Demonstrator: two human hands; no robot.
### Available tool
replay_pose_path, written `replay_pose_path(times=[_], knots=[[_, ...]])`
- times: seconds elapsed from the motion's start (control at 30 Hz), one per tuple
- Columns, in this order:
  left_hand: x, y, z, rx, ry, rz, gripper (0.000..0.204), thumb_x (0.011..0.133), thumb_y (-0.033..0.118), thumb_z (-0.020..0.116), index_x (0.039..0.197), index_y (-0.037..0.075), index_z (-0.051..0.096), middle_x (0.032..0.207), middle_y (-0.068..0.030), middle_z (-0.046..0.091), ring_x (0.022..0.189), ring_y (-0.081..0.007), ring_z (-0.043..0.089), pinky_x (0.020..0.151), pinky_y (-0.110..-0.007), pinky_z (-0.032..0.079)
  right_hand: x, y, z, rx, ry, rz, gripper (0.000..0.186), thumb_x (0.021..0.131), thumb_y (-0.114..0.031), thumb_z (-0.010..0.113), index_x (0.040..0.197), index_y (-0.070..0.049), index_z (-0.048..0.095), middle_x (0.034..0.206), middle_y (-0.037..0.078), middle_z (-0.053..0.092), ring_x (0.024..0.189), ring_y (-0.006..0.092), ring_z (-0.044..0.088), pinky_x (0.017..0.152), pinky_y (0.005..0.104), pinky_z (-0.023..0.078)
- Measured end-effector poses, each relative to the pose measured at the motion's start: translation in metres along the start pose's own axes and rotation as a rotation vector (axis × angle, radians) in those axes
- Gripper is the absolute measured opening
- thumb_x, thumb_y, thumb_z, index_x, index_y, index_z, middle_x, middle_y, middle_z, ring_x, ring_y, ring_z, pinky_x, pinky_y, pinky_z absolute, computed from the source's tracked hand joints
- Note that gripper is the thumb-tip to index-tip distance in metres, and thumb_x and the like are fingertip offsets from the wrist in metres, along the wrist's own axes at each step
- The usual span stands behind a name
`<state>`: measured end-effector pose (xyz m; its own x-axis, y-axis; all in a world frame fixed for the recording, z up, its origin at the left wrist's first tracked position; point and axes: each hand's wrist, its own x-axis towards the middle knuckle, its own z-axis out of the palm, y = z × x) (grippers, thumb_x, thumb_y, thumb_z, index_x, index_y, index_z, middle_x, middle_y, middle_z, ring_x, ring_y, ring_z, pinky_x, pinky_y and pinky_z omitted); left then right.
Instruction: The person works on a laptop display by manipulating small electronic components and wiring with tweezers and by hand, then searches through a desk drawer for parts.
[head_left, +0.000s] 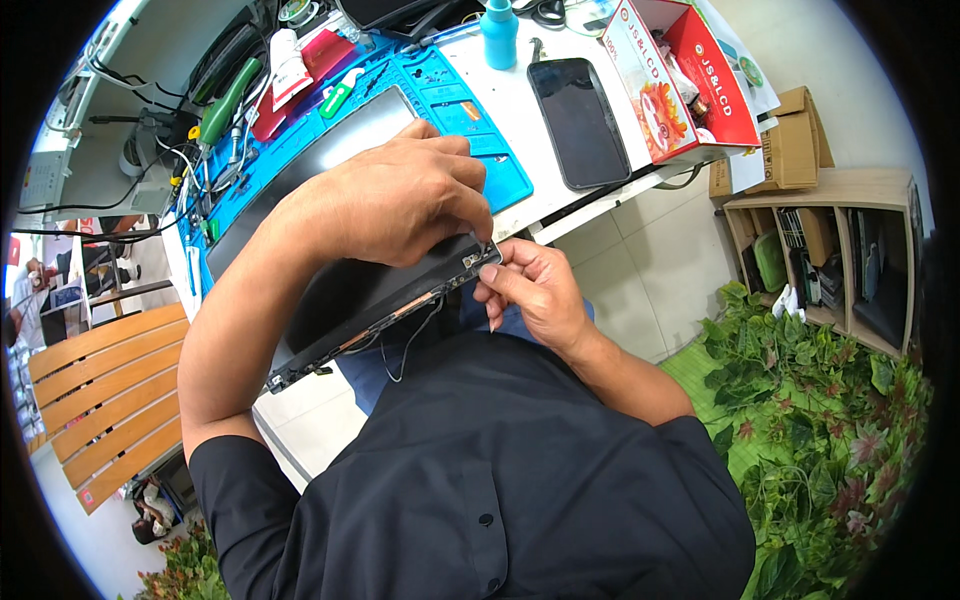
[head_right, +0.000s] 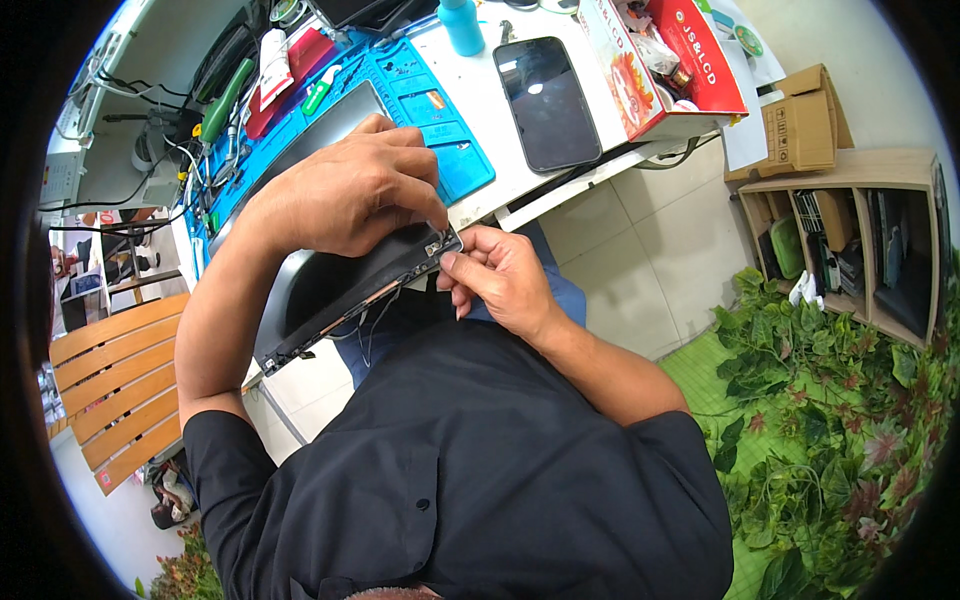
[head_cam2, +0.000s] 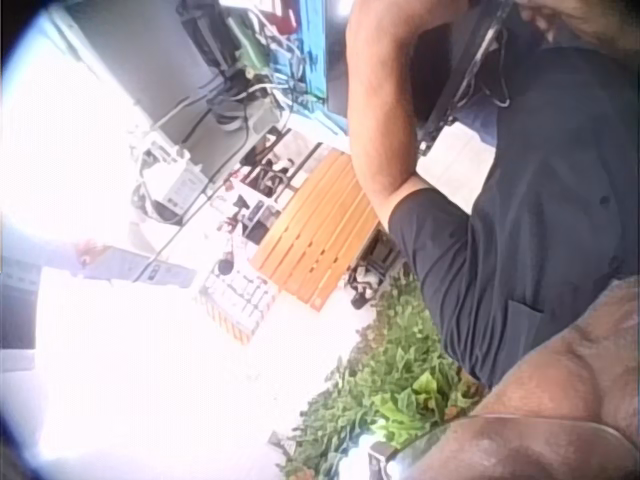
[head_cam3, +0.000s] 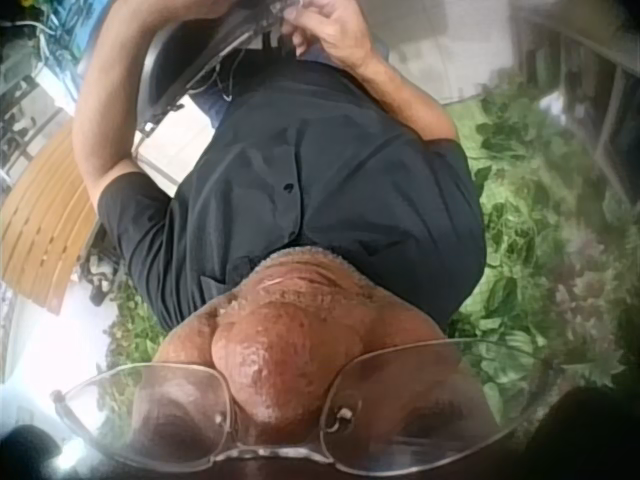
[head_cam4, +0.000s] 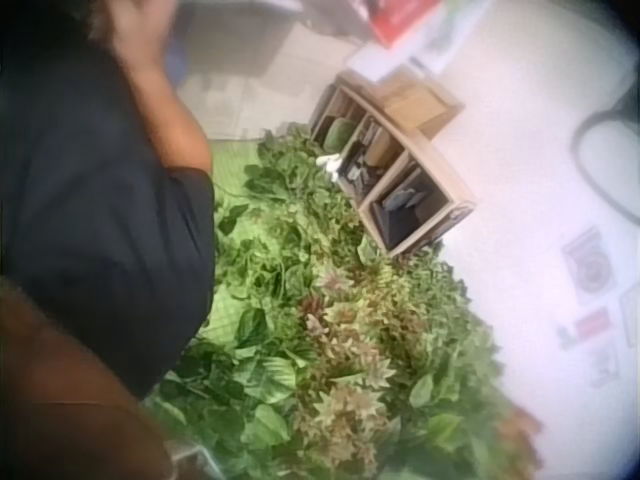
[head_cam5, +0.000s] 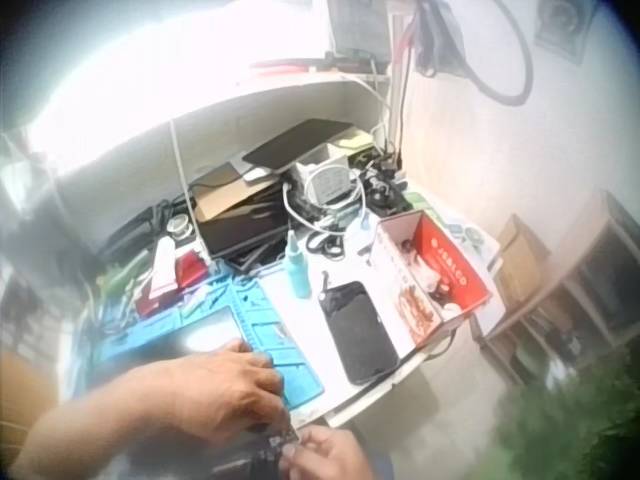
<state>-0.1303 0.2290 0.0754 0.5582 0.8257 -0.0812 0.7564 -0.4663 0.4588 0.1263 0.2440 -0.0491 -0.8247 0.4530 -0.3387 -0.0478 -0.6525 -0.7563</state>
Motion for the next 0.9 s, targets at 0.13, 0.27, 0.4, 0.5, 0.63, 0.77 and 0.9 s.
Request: replay_pose_path(times=[0.13, 0.27, 0.4, 0.5, 0.63, 0.77, 0.9], knots=[[-0.001, -0.001, 0.0, -0.028, 0.0, -0.018, 0.015, 0.097, 0.014, 0.083, 0.11, 0.021, 0.088, 0.099, 0.0011, 0.068, 0.108, -0.0218, 0.063, 0.096, -0.042, 0.043, 0.0, -0.001, -0.001, -0.01, -0.008, -0.001, 0.018, 0.113, -0.016, 0.072, 0.11, 0.001, 0.075, 0.089, 0.008, 0.078, 0.069, 0.009, 0.07, 0.061, 0.0279, 0.06], [-0.003, -0.004, 0.002, -0.063, 0.005, -0.016, 0.015, 0.097, 0.013, 0.083, 0.109, 0.021, 0.089, 0.099, 0.0016, 0.069, 0.107, -0.0214, 0.063, 0.095, -0.042, 0.043, -0.002, -0.002, 0.001, -0.049, 0.026, -0.006, 0.018, 0.112, -0.016, 0.074, 0.109, 0.001, 0.074, 0.088, 0.007, 0.078, 0.068, 0.0076, 0.068, 0.06, 0.0264, 0.059], [-0.001, -0.008, 0.001, -0.097, -0.014, -0.009, 0.017, 0.097, 0.011, 0.082, 0.11, 0.018, 0.088, 0.101, 0.0011, 0.07, 0.108, -0.0222, 0.063, 0.095, -0.043, 0.043, -0.006, -0.004, 0.003, -0.142, 0.069, -0.055, 0.017, 0.111, -0.015, 0.077, 0.109, 0.002, 0.074, 0.086, 0.005, 0.076, 0.066, 0.0057, 0.066, 0.058, 0.0248, 0.057], [0.0, -0.008, 0.001, -0.104, -0.02, -0.036, 0.017, 0.097, 0.009, 0.081, 0.111, 0.017, 0.087, 0.103, 0.0007, 0.071, 0.109, -0.0232, 0.063, 0.095, -0.044, 0.044, -0.009, -0.008, 0.006, -0.172, 0.097, -0.074, 0.016, 0.11, -0.014, 0.078, 0.107, 0.001, 0.074, 0.085, 0.003, 0.075, 0.065, 0.005, 0.065, 0.058, 0.0248, 0.055], [0.001, -0.011, -0.002, -0.12, -0.053, -0.028, 0.016, 0.097, 0.008, 0.081, 0.11, 0.015, 0.086, 0.105, 0.0006, 0.072, 0.111, -0.024, 0.063, 0.096, -0.045, 0.044, -0.011, -0.01, 0.008, -0.239, 0.153, -0.092, 0.015, 0.109, -0.013, 0.079, 0.103, 0.001, 0.074, 0.082, 0.0, 0.072, 0.065, 0.0025, 0.06, 0.058, 0.0228, 0.051], [0.003, -0.012, -0.002, -0.122, -0.053, -0.02, 0.015, 0.097, 0.007, 0.08, 0.108, 0.014, 0.085, 0.105, 0.0008, 0.072, 0.113, -0.0244, 0.063, 0.098, -0.047, 0.045, -0.012, -0.006, 0.004, -0.405, 0.202, -0.215, 0.018, 0.105, -0.011, 0.084, 0.099, 0.0, 0.071, 0.078, -0.004, 0.068, 0.065, -0.0003, 0.054, 0.058, 0.021, 0.044], [0.003, -0.013, -0.002, -0.144, -0.049, -0.026, 0.015, 0.096, 0.006, 0.08, 0.108, 0.014, 0.085, 0.106, 0.0008, 0.072, 0.113, -0.0247, 0.063, 0.099, -0.048, 0.045, -0.01, -0.004, 0.007, -0.451, 0.25, -0.365, 0.018, 0.102, -0.009, 0.086, 0.103, -0.001, 0.07, 0.075, -0.006, 0.065, 0.064, -0.0011, 0.051, 0.057, 0.021, 0.041]])
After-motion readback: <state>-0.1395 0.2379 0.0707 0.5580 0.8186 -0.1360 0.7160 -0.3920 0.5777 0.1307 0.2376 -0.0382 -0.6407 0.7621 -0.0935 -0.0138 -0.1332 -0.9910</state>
